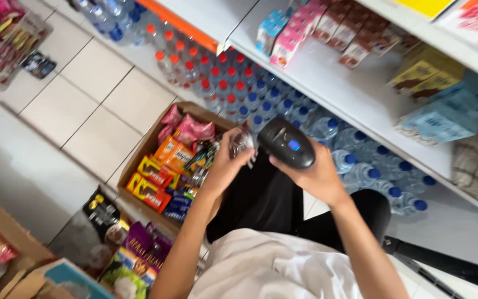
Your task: The person scans various packaged snack and chocolate items using a handheld barcode scanner, picking them up from a box and placing them onto store shelves.
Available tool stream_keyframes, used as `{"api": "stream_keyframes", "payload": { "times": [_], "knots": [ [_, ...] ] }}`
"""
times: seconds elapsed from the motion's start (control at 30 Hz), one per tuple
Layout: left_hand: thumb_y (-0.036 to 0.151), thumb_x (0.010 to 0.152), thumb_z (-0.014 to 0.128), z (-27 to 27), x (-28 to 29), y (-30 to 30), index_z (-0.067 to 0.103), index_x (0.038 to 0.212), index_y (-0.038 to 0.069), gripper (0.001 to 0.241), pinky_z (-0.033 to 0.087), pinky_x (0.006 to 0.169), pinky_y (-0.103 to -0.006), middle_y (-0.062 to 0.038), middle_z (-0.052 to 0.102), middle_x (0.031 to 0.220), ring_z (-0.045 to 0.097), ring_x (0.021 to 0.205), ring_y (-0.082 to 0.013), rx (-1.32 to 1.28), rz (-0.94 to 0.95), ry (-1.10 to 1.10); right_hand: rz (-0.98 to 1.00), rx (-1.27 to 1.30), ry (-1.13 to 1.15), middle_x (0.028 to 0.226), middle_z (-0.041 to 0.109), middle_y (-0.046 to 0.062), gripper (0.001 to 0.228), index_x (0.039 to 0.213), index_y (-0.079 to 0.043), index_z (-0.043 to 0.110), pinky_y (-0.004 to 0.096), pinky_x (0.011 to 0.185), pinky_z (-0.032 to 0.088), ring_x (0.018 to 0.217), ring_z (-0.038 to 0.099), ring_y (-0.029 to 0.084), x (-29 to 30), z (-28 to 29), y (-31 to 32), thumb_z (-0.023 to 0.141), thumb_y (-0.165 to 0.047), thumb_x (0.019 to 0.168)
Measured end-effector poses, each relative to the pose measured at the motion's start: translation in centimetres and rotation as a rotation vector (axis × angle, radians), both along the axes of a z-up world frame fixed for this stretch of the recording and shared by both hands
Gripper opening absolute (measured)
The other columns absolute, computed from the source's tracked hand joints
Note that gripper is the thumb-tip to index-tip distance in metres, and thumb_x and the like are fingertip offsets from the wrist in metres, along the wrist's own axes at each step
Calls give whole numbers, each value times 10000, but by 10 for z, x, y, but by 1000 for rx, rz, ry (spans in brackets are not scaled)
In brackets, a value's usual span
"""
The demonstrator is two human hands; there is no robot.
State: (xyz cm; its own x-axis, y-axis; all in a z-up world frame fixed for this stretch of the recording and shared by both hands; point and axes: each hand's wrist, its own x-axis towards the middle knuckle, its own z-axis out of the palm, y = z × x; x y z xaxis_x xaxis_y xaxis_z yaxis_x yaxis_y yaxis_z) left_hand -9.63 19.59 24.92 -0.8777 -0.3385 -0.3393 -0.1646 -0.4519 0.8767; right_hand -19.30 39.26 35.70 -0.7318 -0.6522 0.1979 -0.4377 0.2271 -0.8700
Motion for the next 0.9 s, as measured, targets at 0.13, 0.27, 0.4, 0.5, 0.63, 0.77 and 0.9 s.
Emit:
{"api": "stream_keyframes", "payload": {
  "times": [0.13,0.27,0.4,0.5,0.63,0.77,0.9],
  "knots": [
    [231,815,805,49,-6,32,491,1399,81,680,411,1025,-493,-173,567,1254,516,1178,-383,-1091,18,138,-190,-306,-513,947,696,78,421,1207,13,713,316,639,502,728,596,132,-11,-33,-8,880,-106,839],
    [194,695,851,82,-21,54,482,1406,98,806,393,1010,-519,-167,535,1206,480,1131,-421,-1239,-23,115,-242,-449,-609,1020,733,22,473,1171,-28,695,292,690,546,843,669,111,-13,-39,-8,870,-50,731],
    [165,654,912,101,-30,53,376,1469,65,980,414,970,-538,-195,493,1206,479,1113,-400,-1127,5,256,-368,-598,-765,985,655,2,426,1109,-38,647,315,785,552,913,659,130,-19,-33,-4,847,28,739],
    [136,709,859,111,-43,49,232,1508,124,1016,616,850,-409,-152,357,1362,539,1176,-244,-547,39,309,-363,-771,-773,970,636,38,344,1072,-46,608,352,778,555,912,661,178,-29,-18,-3,798,37,798],
    [81,803,776,134,-70,43,235,1560,170,935,626,758,-356,-125,488,1298,587,1045,-204,-71,-18,305,-458,-856,-671,958,624,14,375,1153,-110,632,337,763,557,900,656,156,-44,15,-12,730,1,808],
    [74,912,710,183,-103,32,251,1558,118,794,608,797,-328,-141,546,1245,641,1060,-184,-81,19,587,-467,-1039,-610,988,623,55,248,1151,-54,580,372,712,543,893,646,181,-50,60,-20,699,-68,932],
    [6,997,647,244,-149,13,278,1567,103,686,579,800,-320,-122,578,1229,650,1016,-179,-191,70,807,-465,-1139,-519,1041,671,78,340,1205,-86,568,363,684,533,880,651,188,-54,112,-29,674,-84,883]
  ]
}}
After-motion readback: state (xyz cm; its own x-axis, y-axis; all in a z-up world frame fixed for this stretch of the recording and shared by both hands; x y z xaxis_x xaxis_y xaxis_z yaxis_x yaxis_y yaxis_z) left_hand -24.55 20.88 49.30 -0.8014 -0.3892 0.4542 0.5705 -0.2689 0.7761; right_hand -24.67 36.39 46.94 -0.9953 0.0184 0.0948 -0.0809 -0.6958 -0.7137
